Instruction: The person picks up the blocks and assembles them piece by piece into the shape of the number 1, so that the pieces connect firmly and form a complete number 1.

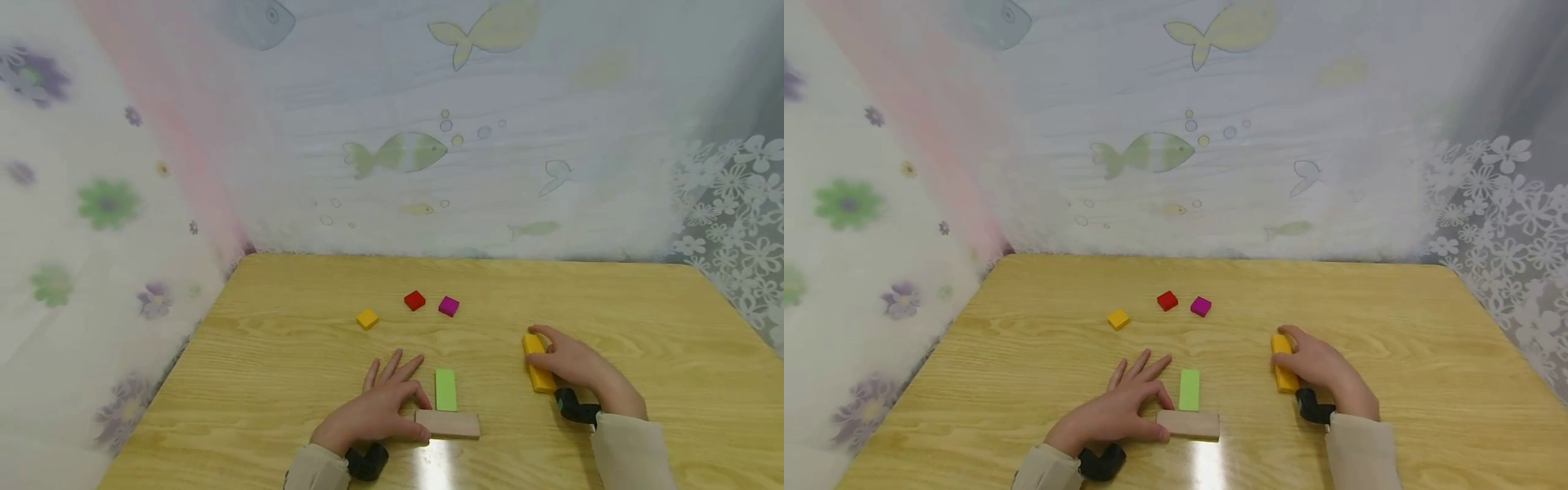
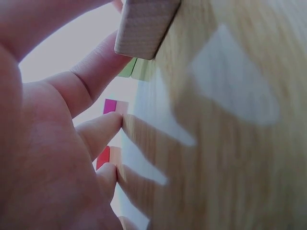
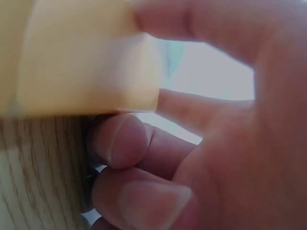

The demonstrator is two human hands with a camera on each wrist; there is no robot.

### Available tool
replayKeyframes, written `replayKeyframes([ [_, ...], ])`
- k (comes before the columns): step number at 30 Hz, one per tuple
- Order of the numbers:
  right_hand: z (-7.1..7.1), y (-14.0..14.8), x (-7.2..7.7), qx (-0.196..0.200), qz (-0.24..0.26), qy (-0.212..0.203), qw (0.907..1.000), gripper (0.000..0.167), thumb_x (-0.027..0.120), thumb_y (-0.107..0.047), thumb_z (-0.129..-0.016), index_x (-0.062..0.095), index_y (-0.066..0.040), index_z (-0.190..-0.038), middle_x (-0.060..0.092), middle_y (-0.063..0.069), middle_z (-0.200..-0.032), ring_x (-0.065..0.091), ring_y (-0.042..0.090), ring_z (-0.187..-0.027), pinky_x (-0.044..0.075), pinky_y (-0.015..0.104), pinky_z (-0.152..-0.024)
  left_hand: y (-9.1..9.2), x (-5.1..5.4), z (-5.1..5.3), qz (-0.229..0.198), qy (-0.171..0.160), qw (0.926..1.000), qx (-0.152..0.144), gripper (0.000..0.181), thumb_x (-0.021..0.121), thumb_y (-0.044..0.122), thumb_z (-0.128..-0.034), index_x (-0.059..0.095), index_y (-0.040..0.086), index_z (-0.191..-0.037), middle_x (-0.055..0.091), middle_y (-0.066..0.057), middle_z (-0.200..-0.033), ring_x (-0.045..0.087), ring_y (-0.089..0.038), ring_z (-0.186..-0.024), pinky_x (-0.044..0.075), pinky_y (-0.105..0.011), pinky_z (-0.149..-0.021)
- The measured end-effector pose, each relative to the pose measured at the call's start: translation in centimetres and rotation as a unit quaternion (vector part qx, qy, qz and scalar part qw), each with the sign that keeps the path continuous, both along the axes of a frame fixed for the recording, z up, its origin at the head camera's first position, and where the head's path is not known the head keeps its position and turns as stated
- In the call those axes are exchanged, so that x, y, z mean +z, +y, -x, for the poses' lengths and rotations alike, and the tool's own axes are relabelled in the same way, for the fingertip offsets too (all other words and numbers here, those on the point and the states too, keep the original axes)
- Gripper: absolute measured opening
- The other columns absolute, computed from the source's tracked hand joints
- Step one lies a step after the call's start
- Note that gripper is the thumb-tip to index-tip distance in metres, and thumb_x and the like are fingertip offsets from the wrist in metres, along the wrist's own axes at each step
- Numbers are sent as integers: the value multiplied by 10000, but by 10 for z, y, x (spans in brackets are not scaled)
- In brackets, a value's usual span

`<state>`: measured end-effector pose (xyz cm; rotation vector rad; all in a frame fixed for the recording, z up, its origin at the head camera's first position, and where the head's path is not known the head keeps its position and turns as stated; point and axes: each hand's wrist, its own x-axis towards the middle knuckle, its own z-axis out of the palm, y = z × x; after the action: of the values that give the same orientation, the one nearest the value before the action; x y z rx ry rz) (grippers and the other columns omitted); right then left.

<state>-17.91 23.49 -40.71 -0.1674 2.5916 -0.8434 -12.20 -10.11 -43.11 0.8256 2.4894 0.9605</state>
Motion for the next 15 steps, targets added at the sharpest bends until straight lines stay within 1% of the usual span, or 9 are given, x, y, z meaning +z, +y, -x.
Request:
replayKeyframes([
  [2,-1,0,-1,-68,56,-54,9999,674,551,-400,-846,292,-40,-1353,532,154,-958,503,198,-720,413,336,-609,0,-1,-1,9,10,10000,-2,226,654,502,-725,554,376,-883,123,5,-1483,-88,-292,-1338,-114,-552,-986],
  [6,-2,0,-1,-110,121,-71,9998,659,529,-407,-857,293,0,-1320,492,265,-1136,535,245,-874,447,400,-707,0,-2,-1,-24,-6,10000,3,222,655,496,-726,554,373,-880,127,5,-1482,-86,-289,-1339,-114,-550,-987],
  [8,-2,-1,-2,-101,125,-18,9999,652,517,-407,-864,295,9,-1315,483,273,-1164,533,269,-925,433,430,-747,0,-2,-1,-25,-8,10000,-2,222,654,497,-727,554,372,-880,127,5,-1482,-86,-289,-1339,-113,-551,-987],
  [11,-2,-3,-1,-117,171,95,9997,639,503,-412,-872,306,-6,-1325,518,221,-1153,534,249,-930,411,442,-781,0,-2,-1,6,4,10000,-15,223,651,499,-729,553,372,-884,125,4,-1483,-86,-291,-1339,-112,-553,-987],
  [13,-1,-5,-1,-108,216,181,9995,637,493,-414,-878,306,-10,-1332,555,172,-1094,536,219,-889,404,427,-774,0,-1,-1,24,11,10000,-18,225,651,500,-729,552,370,-885,122,2,-1483,-87,-292,-1338,-112,-554,-986],
  [15,0,-8,-2,-117,338,184,9992,628,493,-408,-882,306,-17,-1336,591,119,-969,536,187,-790,397,382,-737,0,0,-1,27,8,10000,-15,226,653,496,-728,553,368,-884,121,1,-1483,-90,-291,-1338,-115,-552,-986],
])
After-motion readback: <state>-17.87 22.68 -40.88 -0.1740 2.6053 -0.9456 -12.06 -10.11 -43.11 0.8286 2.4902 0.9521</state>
